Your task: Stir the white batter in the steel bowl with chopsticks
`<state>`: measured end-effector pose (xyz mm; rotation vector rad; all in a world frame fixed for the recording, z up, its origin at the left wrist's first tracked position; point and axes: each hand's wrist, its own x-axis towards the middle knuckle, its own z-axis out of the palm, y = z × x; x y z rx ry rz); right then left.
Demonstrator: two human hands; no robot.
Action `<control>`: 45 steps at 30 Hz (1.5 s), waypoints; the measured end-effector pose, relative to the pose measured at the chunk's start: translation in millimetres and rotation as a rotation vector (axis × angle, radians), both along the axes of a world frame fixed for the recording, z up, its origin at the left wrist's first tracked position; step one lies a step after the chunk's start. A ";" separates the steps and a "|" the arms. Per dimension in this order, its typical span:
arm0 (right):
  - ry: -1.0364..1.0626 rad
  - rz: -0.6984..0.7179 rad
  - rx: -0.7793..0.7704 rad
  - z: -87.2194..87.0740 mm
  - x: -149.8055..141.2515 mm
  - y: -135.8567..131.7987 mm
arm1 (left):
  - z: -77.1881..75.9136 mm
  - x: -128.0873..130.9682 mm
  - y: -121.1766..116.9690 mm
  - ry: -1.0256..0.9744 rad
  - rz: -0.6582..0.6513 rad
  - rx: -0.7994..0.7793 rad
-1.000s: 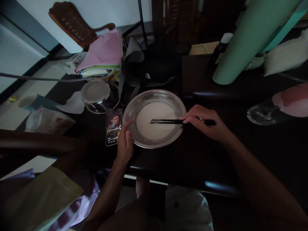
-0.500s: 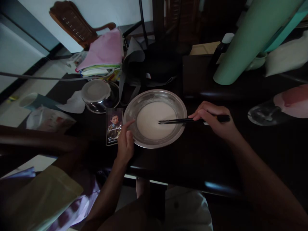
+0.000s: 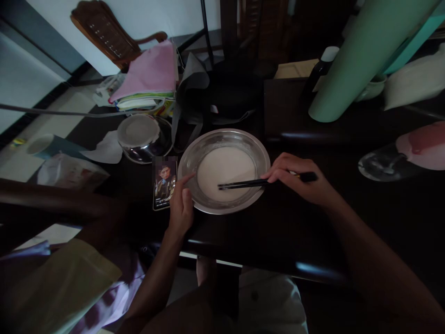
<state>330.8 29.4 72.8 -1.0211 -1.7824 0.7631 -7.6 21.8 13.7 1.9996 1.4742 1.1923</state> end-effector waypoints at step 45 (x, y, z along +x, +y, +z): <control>-0.060 -0.019 0.049 1.6 -2.9 -0.5 | -0.2 -0.8 0.1 0.008 0.012 0.005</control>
